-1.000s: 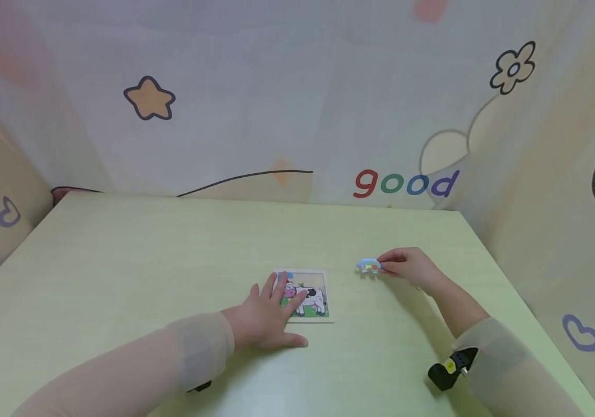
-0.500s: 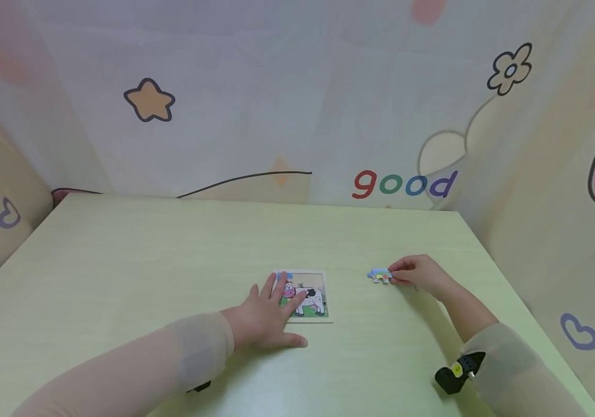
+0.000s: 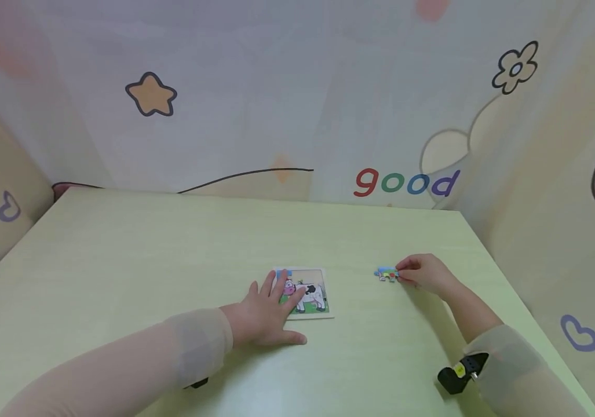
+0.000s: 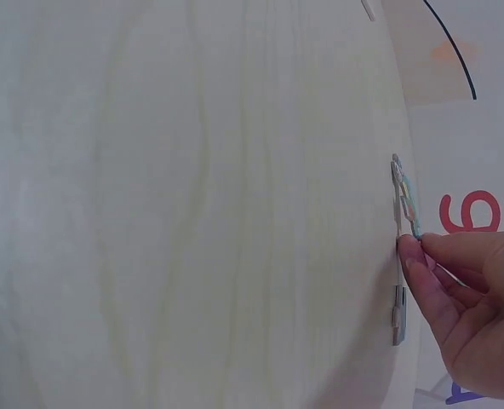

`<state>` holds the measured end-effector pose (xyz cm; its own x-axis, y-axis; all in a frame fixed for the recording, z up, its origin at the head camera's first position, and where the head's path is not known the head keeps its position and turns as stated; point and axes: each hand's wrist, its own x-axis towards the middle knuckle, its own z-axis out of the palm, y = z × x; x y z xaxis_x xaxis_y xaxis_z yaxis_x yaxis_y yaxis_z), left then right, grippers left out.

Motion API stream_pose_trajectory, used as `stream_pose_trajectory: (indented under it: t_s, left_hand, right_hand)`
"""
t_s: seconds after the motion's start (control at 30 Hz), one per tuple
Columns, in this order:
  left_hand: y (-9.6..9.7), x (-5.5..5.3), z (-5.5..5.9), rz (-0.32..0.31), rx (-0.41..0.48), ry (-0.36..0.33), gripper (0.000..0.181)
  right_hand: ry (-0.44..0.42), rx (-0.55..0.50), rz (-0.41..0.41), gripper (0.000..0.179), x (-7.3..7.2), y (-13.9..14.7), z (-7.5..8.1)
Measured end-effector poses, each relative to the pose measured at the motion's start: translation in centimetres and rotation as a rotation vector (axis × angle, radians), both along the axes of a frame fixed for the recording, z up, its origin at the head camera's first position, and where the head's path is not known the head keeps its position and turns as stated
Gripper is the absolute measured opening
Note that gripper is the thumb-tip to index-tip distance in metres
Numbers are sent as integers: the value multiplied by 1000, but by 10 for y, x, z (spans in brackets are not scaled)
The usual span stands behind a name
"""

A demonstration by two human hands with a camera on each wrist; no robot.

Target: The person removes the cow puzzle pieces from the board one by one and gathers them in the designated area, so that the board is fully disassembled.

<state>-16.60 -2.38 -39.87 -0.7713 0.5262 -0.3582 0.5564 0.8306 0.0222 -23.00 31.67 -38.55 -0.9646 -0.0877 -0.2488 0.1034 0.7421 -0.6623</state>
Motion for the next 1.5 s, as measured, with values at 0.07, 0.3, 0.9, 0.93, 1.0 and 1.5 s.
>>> stream_pose_trajectory:
  t_s: [0.07,0.3,0.9,0.93,1.0,1.5]
  left_hand:
    - [-1,1,-1,7,17,4,90]
    - [-7,7,1,88,52,8,86]
    - [-21,-3,2,55,7,-32,86]
    - [-21,-3,1,48,7,-27,86]
    - [-20,-4,0,38,2,-20,85]
    - [-18,-3,1,30,-22,-7,87]
  right_hand:
    - [7,3,-3,20,0,-1,0]
    - [73,10,-19,22,-4,-3,-2]
    - [-39,-182,148,18,-14,-152,-13]
    - [-39,-170,162,18,-14,-160,-12]
    - [-42,-156,173,18,-15,-170,-12]
    - [-3,-106,187,27,-7,-187,-8]
